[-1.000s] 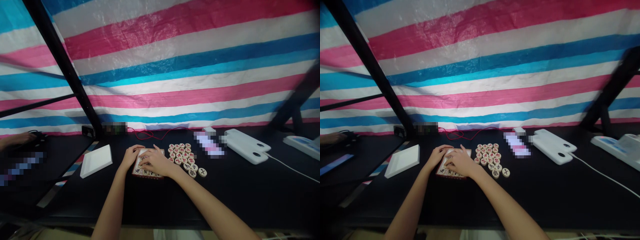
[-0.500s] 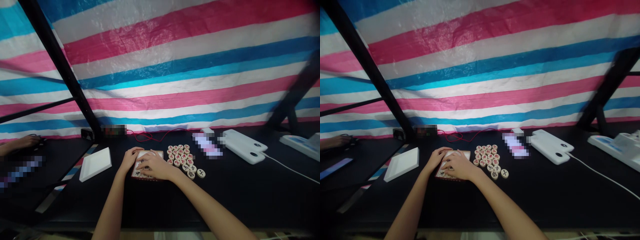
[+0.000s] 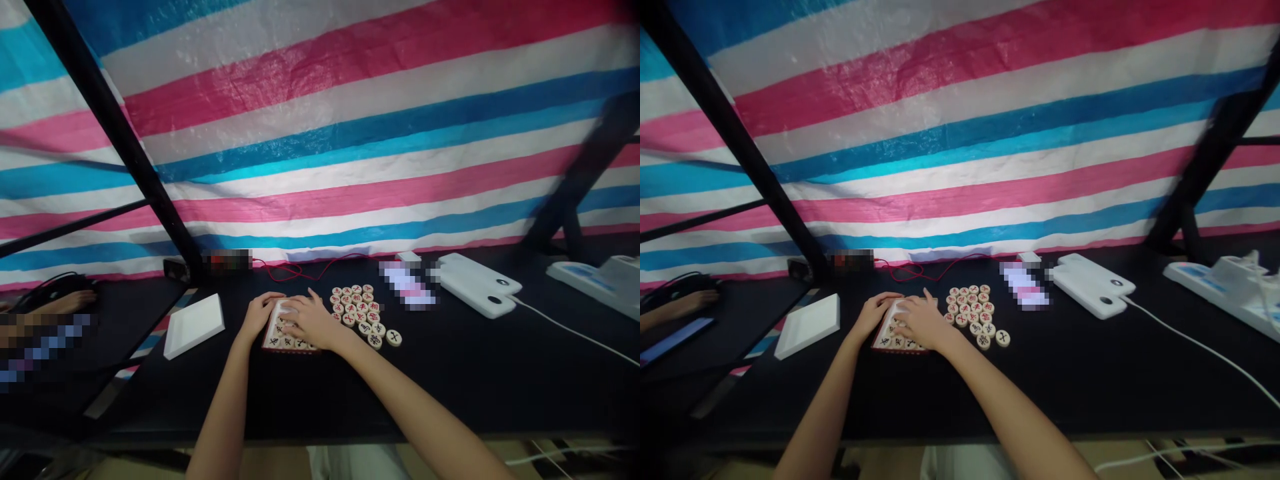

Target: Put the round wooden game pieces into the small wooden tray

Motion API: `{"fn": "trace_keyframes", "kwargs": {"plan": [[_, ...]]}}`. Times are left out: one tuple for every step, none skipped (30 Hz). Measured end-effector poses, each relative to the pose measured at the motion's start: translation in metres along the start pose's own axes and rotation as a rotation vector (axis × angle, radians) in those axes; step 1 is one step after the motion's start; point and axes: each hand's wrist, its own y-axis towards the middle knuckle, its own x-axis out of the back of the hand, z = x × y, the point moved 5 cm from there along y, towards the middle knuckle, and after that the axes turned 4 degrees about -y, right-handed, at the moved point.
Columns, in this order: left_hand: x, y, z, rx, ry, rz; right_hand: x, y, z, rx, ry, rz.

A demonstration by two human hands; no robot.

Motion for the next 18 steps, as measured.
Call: {"fn": "trace_keyframes", "kwargs": {"plan": [[0.000, 0.000, 0.001, 0.001, 0.000, -0.001, -0.001, 0.000, -0.001, 0.002, -0.009, 0.009], [0.000, 0.001, 0.001, 0.001, -0.002, 0.002, -0.001, 0.001, -0.001, 0.003, -0.014, 0.012], [0.000, 0.001, 0.001, 0.001, -0.004, 0.003, 0.000, 0.001, -0.001, 0.003, -0.015, 0.009], [0.001, 0.001, 0.002, 0.002, -0.006, 0.004, 0.004, 0.001, -0.001, 0.000, -0.013, -0.002], [0.001, 0.001, 0.002, 0.006, -0.004, 0.006, 0.010, 0.001, -0.001, -0.005, -0.007, -0.018], [0.001, 0.001, 0.002, 0.012, -0.003, 0.009, 0.017, 0.000, -0.002, -0.015, 0.005, -0.036], [0.001, 0.001, 0.003, 0.023, 0.002, 0.010, 0.027, -0.003, -0.004, -0.031, 0.023, -0.054], [0.002, 0.001, 0.004, 0.040, 0.011, 0.013, 0.038, -0.008, -0.007, -0.055, 0.048, -0.068], [0.002, 0.001, 0.005, 0.046, 0.010, 0.015, 0.050, -0.015, -0.012, -0.088, 0.075, -0.076], [0.002, 0.001, 0.006, 0.052, 0.012, 0.018, 0.062, -0.026, -0.018, -0.128, 0.100, -0.075], [0.002, 0.002, 0.007, 0.070, 0.014, 0.016, 0.074, -0.040, -0.024, -0.174, 0.120, -0.069], [0.002, 0.002, 0.009, 0.082, 0.010, 0.016, 0.085, -0.056, -0.031, -0.225, 0.128, -0.057], [0.002, 0.003, 0.010, 0.088, 0.004, 0.021, 0.094, -0.075, -0.038, -0.268, 0.121, -0.034], [0.002, 0.003, 0.011, 0.090, 0.001, 0.023, 0.102, -0.094, -0.045, -0.310, 0.111, -0.015], [0.001, 0.004, 0.012, 0.094, 0.003, 0.024, 0.107, -0.114, -0.051, -0.349, 0.095, 0.014], [0.001, 0.004, 0.012, 0.095, 0.009, 0.021, 0.110, -0.133, -0.056, -0.391, 0.072, 0.039], [0.001, 0.004, 0.012, 0.094, 0.017, 0.019, 0.112, -0.150, -0.061, -0.432, 0.048, 0.059], [0.001, 0.005, 0.011, 0.091, 0.024, 0.017, 0.111, -0.164, -0.065, -0.461, 0.027, 0.088]]}}
